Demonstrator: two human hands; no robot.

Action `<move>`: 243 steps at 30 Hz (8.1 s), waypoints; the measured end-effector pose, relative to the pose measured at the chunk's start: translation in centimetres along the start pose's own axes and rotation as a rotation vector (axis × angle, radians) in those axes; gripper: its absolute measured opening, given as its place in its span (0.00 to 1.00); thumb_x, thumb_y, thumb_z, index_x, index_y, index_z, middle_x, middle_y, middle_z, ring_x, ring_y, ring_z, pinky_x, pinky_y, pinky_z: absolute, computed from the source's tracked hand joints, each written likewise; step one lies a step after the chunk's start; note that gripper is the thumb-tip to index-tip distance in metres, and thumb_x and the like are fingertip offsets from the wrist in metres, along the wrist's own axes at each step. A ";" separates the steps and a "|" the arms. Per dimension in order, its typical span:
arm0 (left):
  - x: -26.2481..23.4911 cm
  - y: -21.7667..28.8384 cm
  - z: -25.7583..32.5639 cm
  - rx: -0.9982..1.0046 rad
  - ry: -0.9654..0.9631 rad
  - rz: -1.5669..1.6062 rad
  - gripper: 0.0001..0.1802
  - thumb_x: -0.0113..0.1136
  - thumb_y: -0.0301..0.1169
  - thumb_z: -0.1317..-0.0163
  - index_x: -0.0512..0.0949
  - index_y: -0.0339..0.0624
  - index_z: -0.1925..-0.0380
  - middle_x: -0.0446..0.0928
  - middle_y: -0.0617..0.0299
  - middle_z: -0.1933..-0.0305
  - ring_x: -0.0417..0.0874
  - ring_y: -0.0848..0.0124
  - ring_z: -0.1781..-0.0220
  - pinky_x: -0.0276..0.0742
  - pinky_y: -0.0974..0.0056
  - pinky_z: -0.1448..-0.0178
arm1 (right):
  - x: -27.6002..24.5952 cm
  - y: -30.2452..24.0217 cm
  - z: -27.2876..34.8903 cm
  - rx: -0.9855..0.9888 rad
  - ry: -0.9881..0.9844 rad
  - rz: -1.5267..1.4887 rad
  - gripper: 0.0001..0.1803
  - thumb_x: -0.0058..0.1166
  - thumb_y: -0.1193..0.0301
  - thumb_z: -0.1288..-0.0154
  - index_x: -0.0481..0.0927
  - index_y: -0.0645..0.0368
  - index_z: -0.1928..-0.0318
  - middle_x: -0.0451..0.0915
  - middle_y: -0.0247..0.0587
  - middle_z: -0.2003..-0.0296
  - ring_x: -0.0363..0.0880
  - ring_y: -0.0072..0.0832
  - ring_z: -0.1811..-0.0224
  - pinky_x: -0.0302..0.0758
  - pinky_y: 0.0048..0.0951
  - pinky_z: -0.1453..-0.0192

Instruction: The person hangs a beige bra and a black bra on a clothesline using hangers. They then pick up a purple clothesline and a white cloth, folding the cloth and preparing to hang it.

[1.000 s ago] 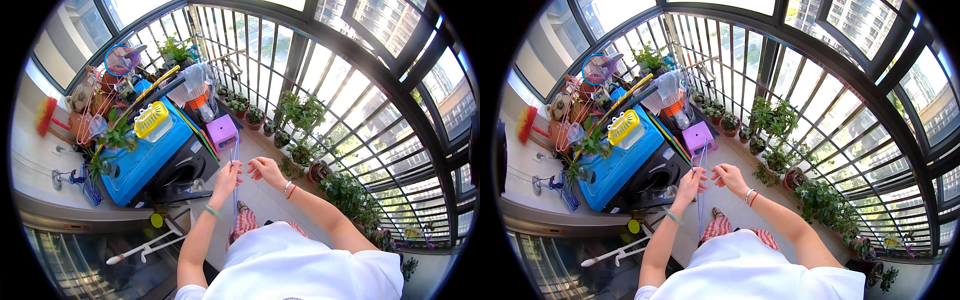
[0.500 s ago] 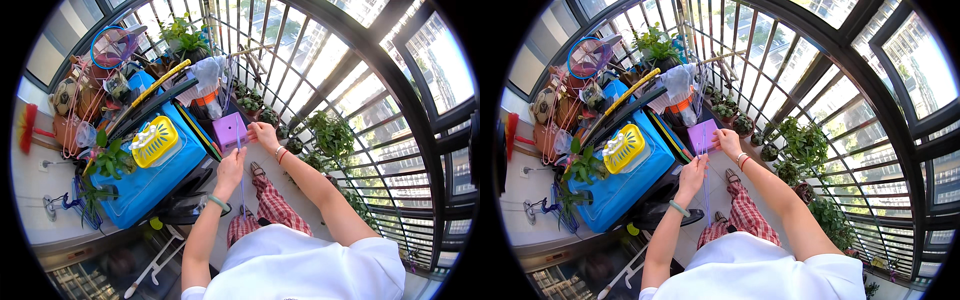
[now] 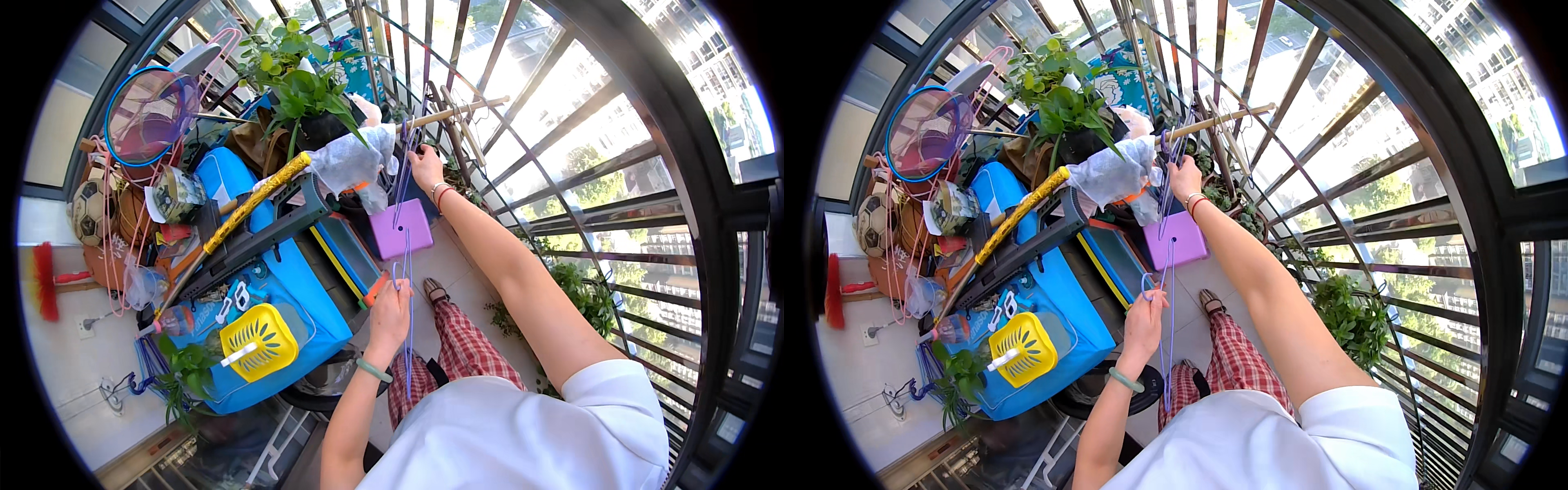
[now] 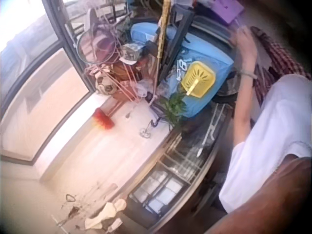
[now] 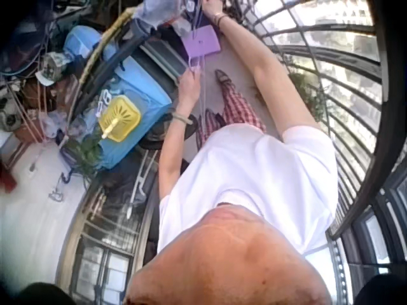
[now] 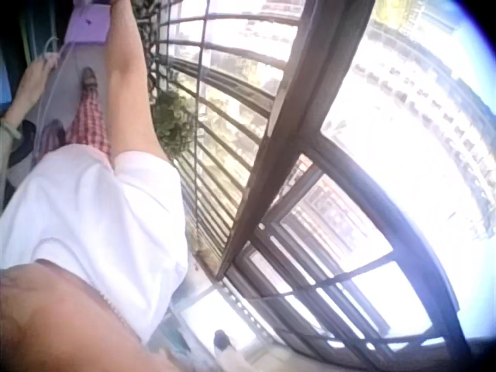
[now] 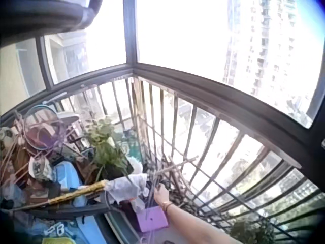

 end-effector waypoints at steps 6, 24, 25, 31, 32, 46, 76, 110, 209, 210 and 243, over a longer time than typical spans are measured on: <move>0.2 0.7 -4.4 -0.081 0.003 -0.040 0.19 0.42 0.40 0.27 0.76 0.39 0.67 0.79 0.52 0.67 0.79 0.54 0.60 0.72 0.55 0.55 | 3.1 0.4 -2.9 0.101 -0.107 -0.087 0.33 0.54 0.64 0.38 0.59 0.63 0.36 0.80 0.61 0.55 0.78 0.53 0.50 0.72 0.45 0.46; 1.7 3.5 -7.0 -0.033 -0.105 -0.062 0.21 0.44 0.40 0.29 0.75 0.37 0.75 0.77 0.50 0.72 0.78 0.52 0.64 0.71 0.52 0.58 | -1.4 -0.5 -3.0 0.091 -0.120 -0.219 0.14 0.40 0.64 0.26 0.73 0.64 0.60 0.76 0.52 0.72 0.78 0.41 0.68 0.73 0.39 0.63; 2.0 3.5 -6.5 -0.047 -0.160 -0.048 0.22 0.44 0.41 0.28 0.75 0.37 0.75 0.77 0.51 0.73 0.78 0.52 0.64 0.71 0.51 0.59 | -1.9 0.2 -4.4 -0.125 -0.021 -0.138 0.16 0.39 0.63 0.26 0.73 0.64 0.61 0.76 0.53 0.71 0.77 0.46 0.66 0.71 0.41 0.60; 1.7 4.6 -2.8 -0.239 -0.426 0.190 0.27 0.38 0.44 0.26 0.74 0.35 0.77 0.76 0.57 0.79 0.78 0.63 0.72 0.73 0.60 0.61 | -3.4 -0.5 -3.9 -0.152 -0.093 -0.089 0.17 0.38 0.62 0.26 0.73 0.64 0.63 0.76 0.53 0.74 0.76 0.49 0.67 0.70 0.42 0.60; 1.4 5.1 -2.0 -0.319 -0.494 0.260 0.28 0.37 0.44 0.25 0.75 0.35 0.76 0.77 0.58 0.79 0.79 0.66 0.73 0.73 0.63 0.60 | -3.5 -0.6 -3.9 -0.143 -0.109 -0.089 0.18 0.38 0.61 0.26 0.73 0.64 0.63 0.75 0.53 0.74 0.76 0.49 0.68 0.70 0.42 0.61; -0.1 4.1 -2.0 -0.233 -0.029 0.559 0.18 0.49 0.41 0.28 0.81 0.40 0.57 0.75 0.71 0.79 0.63 0.87 0.77 0.58 0.75 0.72 | -6.9 -3.0 2.0 -0.366 -0.054 0.149 0.16 0.42 0.63 0.28 0.74 0.64 0.64 0.75 0.51 0.80 0.76 0.47 0.75 0.72 0.40 0.68; 5.6 -1.0 -4.3 -0.429 0.184 0.880 0.19 0.45 0.45 0.27 0.74 0.44 0.72 0.81 0.58 0.58 0.71 0.70 0.43 0.58 0.62 0.34 | -2.0 -15.4 1.9 -1.034 -0.033 0.646 0.25 0.61 0.67 0.46 0.73 0.55 0.47 0.74 0.38 0.47 0.66 0.35 0.37 0.59 0.44 0.35; 1.3 0.2 11.6 -0.199 0.111 0.424 0.20 0.47 0.39 0.29 0.74 0.37 0.75 0.74 0.57 0.75 0.76 0.63 0.69 0.71 0.59 0.61 | -4.5 8.1 28.9 -0.221 -1.443 0.443 0.14 0.57 0.67 0.38 0.80 0.64 0.56 0.84 0.47 0.66 0.84 0.34 0.62 0.78 0.32 0.54; -19.6 -105.2 125.9 -1.116 1.048 1.428 0.42 0.64 0.32 0.40 0.49 0.44 0.32 0.75 0.61 0.60 0.76 0.74 0.63 0.76 0.68 0.57 | 74.8 32.8 136.6 -0.534 -0.743 0.393 0.15 0.49 0.73 0.42 0.80 0.62 0.55 0.82 0.54 0.64 0.81 0.49 0.60 0.74 0.40 0.56; -20.9 -109.2 125.7 -1.087 1.126 1.417 0.44 0.63 0.31 0.41 0.46 0.46 0.31 0.75 0.60 0.58 0.77 0.72 0.62 0.77 0.63 0.53 | 74.5 32.6 137.2 -0.481 -0.749 0.315 0.15 0.50 0.73 0.42 0.79 0.63 0.55 0.82 0.53 0.64 0.81 0.47 0.60 0.74 0.40 0.56; -39.2 -113.1 123.0 -1.065 0.878 1.304 0.20 0.56 0.36 0.38 0.73 0.40 0.47 0.75 0.61 0.43 0.74 0.67 0.40 0.69 0.60 0.38 | 71.2 50.0 163.3 0.783 -1.812 0.117 0.39 0.33 0.35 0.36 0.75 0.52 0.41 0.77 0.33 0.45 0.70 0.30 0.40 0.62 0.36 0.37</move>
Point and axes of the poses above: each hand's wrist, its own z-axis away from the middle knuckle, its own x-axis out of the palm, y = z × x, the point moved 9 cm from there along -z, towards the middle knuckle
